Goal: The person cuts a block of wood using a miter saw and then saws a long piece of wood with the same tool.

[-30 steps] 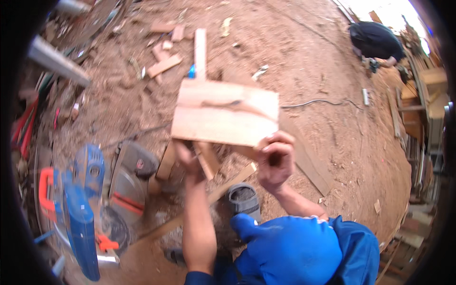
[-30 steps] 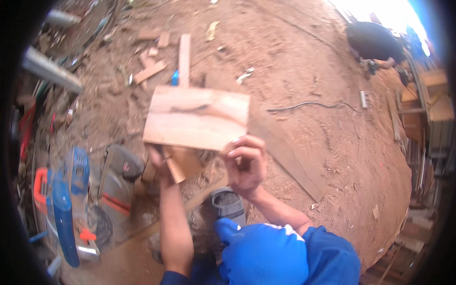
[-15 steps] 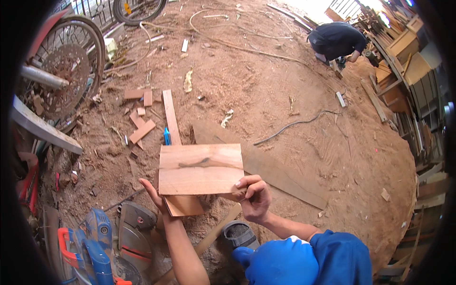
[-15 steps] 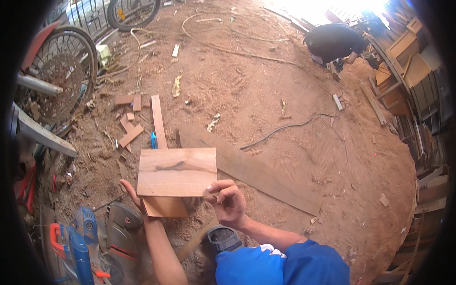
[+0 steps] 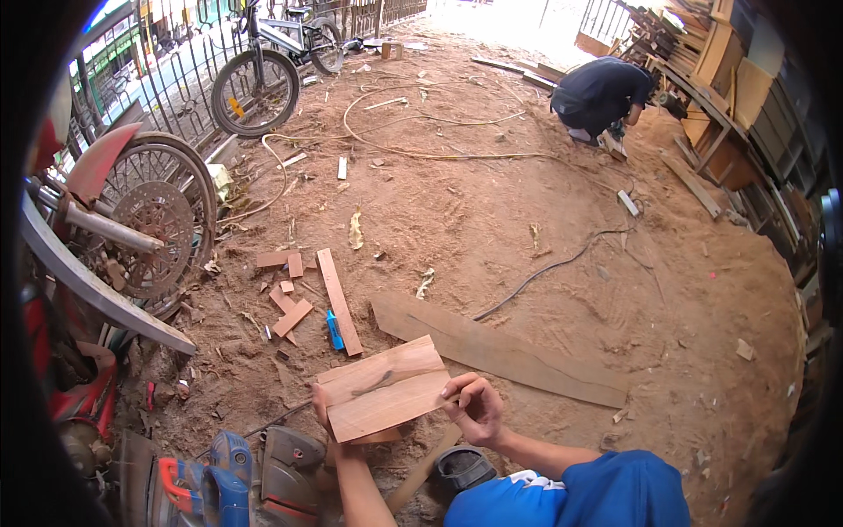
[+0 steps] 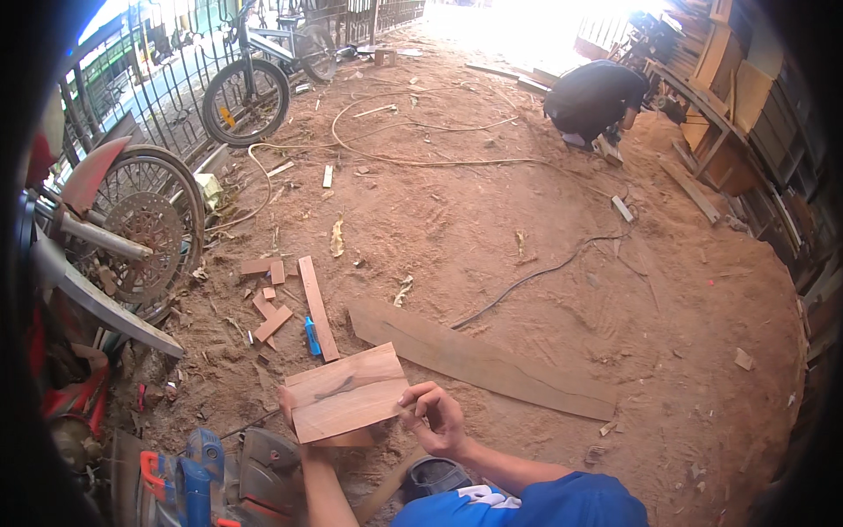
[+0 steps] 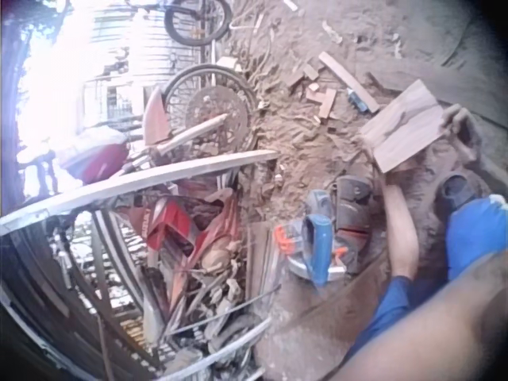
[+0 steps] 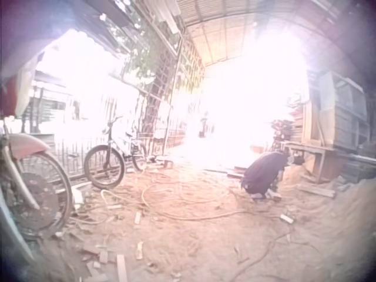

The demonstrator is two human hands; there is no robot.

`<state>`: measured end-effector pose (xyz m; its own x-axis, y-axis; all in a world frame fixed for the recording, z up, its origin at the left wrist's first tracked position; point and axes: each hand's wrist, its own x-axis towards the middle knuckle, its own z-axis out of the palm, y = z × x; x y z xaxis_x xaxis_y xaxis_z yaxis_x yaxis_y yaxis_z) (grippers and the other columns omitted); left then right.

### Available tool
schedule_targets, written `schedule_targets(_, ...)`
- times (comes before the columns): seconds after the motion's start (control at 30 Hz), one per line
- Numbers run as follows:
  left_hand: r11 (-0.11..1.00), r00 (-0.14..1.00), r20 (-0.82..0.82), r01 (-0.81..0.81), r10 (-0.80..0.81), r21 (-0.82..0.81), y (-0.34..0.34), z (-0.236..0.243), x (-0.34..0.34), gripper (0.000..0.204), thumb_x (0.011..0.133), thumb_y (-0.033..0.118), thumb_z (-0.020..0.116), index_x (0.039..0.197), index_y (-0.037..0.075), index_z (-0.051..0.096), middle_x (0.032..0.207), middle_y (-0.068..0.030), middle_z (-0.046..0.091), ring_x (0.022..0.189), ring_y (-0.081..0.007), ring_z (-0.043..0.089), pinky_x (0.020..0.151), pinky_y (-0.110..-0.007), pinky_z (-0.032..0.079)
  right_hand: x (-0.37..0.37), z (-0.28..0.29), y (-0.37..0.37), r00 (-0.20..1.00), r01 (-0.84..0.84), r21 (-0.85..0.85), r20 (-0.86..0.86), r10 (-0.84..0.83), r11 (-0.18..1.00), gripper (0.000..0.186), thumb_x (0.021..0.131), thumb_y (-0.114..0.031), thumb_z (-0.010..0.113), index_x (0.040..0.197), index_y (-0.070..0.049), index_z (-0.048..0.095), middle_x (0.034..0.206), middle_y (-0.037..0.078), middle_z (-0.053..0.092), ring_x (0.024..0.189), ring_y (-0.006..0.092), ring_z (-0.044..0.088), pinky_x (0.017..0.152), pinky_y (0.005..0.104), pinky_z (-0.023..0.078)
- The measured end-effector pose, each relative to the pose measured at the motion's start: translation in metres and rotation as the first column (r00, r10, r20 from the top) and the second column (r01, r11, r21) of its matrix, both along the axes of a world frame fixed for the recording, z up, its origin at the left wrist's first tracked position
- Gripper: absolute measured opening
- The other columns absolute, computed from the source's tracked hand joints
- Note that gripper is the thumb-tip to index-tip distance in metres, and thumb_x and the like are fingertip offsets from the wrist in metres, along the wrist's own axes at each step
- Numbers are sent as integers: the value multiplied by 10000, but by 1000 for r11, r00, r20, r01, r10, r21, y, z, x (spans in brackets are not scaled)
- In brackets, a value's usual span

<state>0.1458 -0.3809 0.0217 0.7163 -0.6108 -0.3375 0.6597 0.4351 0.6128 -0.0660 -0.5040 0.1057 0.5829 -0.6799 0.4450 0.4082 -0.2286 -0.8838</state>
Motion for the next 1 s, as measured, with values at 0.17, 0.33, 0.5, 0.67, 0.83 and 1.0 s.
schedule_targets(0.17, 999, 999, 35, 9, -7, -52, 11, -7, -5, 687, 992, 588, 523, 1354, 6, 557, 1297, -174, 619, 1192, -320, 605, 1024, -481, 507, 3, 8, 1, 999, 6, 58, -45, -4, 998, 254, 925, 127, 632, 1035, -48, 484, 1074, 113, 557, 944, 131, 562, 800, 267, 482)
schedule_targets(0.33, 999, 994, 103, -22, 26, -47, 22, -18, -8, 552, 1077, 468, 445, 1377, 11, 519, 1318, -142, 586, 1221, -269, 572, 1070, -432, 455, 11, 4, 14, 968, 180, 217, -212, -134, 959, 261, 916, 79, 647, 1102, -20, 494, 1063, 98, 530, 981, 145, 545, 851, 283, 471)
schedule_targets(0.5, 976, 862, 507, -120, 13, 179, 22, 50, -22, 469, 1085, 373, 517, 1374, 4, 528, 1216, -94, 600, 1136, -162, 561, 1019, -334, 441, 15, 15, 6, 886, 352, -219, -234, -400, 910, 386, 875, 12, 620, 1248, 13, 518, 1158, 166, 521, 1072, 243, 554, 940, 339, 476)
schedule_targets(0.67, 852, 815, 555, -401, 165, 335, 22, 63, -40, 315, 1055, 304, 627, 1156, 8, 586, 1006, -32, 597, 916, -109, 547, 856, -284, 462, 15, 10, 11, 838, 352, -357, -291, -461, 865, 421, 863, -19, 621, 1277, 22, 554, 1222, 205, 534, 1103, 324, 562, 978, 399, 478)
schedule_targets(0.83, 675, 768, 641, -459, -26, 578, 43, 79, -51, 396, 1038, 352, 655, 869, 9, 552, 796, -13, 544, 760, -131, 510, 709, -317, 448, 14, 14, 18, 843, 366, -389, -246, -478, 845, 398, 861, -17, 641, 1253, 1, 572, 1200, 186, 550, 1101, 307, 574, 971, 392, 483)
schedule_targets(1.0, 682, 682, 731, -520, -32, 515, 57, 72, -51, 411, 1035, 349, 658, 853, -3, 548, 774, -36, 543, 749, -145, 492, 702, -329, 435, 10, 3, 17, 940, 261, -200, -168, -295, 944, 282, 881, 86, 614, 1136, -4, 538, 1170, 132, 547, 1058, 161, 574, 885, 290, 503)
